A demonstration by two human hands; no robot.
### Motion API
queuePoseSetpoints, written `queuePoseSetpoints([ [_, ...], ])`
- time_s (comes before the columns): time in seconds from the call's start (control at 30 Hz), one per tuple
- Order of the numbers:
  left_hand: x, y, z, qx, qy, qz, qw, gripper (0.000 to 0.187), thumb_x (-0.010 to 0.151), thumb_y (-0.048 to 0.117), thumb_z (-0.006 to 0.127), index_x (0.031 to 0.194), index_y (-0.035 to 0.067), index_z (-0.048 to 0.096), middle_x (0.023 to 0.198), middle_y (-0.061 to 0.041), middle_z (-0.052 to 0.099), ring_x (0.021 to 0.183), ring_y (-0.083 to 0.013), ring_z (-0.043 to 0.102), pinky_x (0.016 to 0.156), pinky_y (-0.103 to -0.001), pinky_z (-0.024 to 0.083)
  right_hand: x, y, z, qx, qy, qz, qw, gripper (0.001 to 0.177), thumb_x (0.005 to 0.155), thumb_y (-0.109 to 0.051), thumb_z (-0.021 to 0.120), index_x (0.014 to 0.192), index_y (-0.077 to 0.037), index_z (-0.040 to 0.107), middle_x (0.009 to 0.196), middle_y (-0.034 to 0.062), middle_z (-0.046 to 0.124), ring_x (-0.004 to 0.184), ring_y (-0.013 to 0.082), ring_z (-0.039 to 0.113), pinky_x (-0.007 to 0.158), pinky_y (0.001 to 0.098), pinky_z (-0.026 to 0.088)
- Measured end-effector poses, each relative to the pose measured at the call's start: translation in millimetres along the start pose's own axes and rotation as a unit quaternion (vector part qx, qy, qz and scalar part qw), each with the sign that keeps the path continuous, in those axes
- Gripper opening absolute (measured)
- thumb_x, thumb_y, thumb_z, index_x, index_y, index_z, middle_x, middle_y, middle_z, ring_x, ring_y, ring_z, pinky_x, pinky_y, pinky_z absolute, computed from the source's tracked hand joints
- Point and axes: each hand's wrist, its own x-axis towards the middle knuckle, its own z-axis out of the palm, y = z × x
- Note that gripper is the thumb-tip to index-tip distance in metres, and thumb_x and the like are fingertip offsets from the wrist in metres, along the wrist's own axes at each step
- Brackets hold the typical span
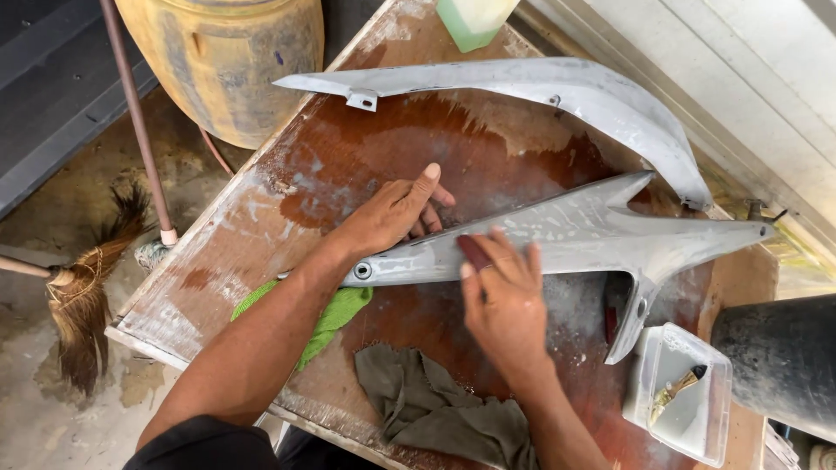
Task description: The person sands a gray metal motorcycle fender with a red sanding block on a wooden workbench. They repeatedly rub the surface, occasionally dipping the block into a container of water to keep it wet. A second fender, a green cloth, and a paintbrush are also visible on the table.
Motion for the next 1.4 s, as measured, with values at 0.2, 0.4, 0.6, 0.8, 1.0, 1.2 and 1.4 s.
queuePoseSetpoints([
  [0.2,1,-1,-1,0.023,-0.006,0.023,0.999,0.086,0.103,0.063,0.011,0.121,0.002,0.069,0.079,-0.013,0.077,0.067,-0.0219,0.077,0.06,-0.032,0.062,5,-22,6,0.006,-0.034,-0.051,0.998,0.022,0.1,-0.024,0.06,0.111,-0.013,0.075,0.131,0.0015,0.069,0.131,0.0277,0.058,0.118,0.0598,0.022],
  [0.4,-6,6,1,0.008,0.001,0.027,1.0,0.088,0.102,0.064,0.011,0.122,-0.002,0.067,0.077,-0.014,0.074,0.069,-0.0252,0.075,0.064,-0.036,0.062,3,-15,4,-0.02,-0.042,-0.008,0.999,0.025,0.102,-0.021,0.057,0.112,-0.008,0.075,0.131,0.0046,0.069,0.128,0.0317,0.059,0.116,0.0627,0.029],
  [0.6,-7,9,-2,0.028,-0.004,0.035,0.999,0.085,0.103,0.061,0.01,0.119,0.005,0.071,0.076,-0.012,0.075,0.069,-0.0259,0.074,0.067,-0.038,0.062,1,-59,15,0.006,-0.018,-0.141,0.99,0.027,0.103,-0.028,0.056,0.121,-0.015,0.071,0.145,-0.0001,0.06,0.14,0.0235,0.052,0.121,0.0562,0.019],
  [0.8,-4,4,0,0.012,-0.004,0.027,1.0,0.086,0.102,0.064,0.011,0.119,0.005,0.07,0.076,-0.012,0.074,0.071,-0.0249,0.076,0.066,-0.036,0.062,-26,-4,12,-0.069,-0.05,-0.105,0.991,0.034,0.106,-0.031,0.047,0.12,-0.009,0.069,0.151,0.0022,0.055,0.15,0.0236,0.036,0.127,0.0502,0.003],
  [1.0,-5,4,0,0.017,-0.003,0.028,0.999,0.088,0.101,0.066,0.009,0.118,0.005,0.07,0.076,-0.012,0.074,0.071,-0.0256,0.075,0.068,-0.038,0.063,-22,-30,34,-0.048,-0.065,-0.143,0.986,0.027,0.102,-0.032,0.053,0.113,-0.015,0.07,0.158,0.0013,0.047,0.154,0.0254,0.024,0.125,0.0545,-0.006],
  [1.2,-2,4,-2,0.024,-0.012,0.01,1.0,0.089,0.1,0.065,0.006,0.12,0.007,0.07,0.078,-0.011,0.074,0.072,-0.024,0.075,0.067,-0.035,0.063,-20,-43,38,-0.049,-0.028,-0.199,0.978,0.032,0.103,-0.034,0.052,0.125,-0.018,0.068,0.155,-0.0013,0.051,0.149,0.0278,0.038,0.123,0.0623,0.004],
  [1.4,-5,6,0,0.008,-0.009,0.015,1.0,0.09,0.1,0.065,0.006,0.12,0.004,0.069,0.077,-0.012,0.074,0.071,-0.0245,0.076,0.065,-0.035,0.064,-29,-18,6,-0.108,-0.024,-0.14,0.984,0.046,0.105,-0.037,0.043,0.141,-0.013,0.058,0.158,0.0062,0.047,0.149,0.0335,0.037,0.122,0.0618,0.012],
])
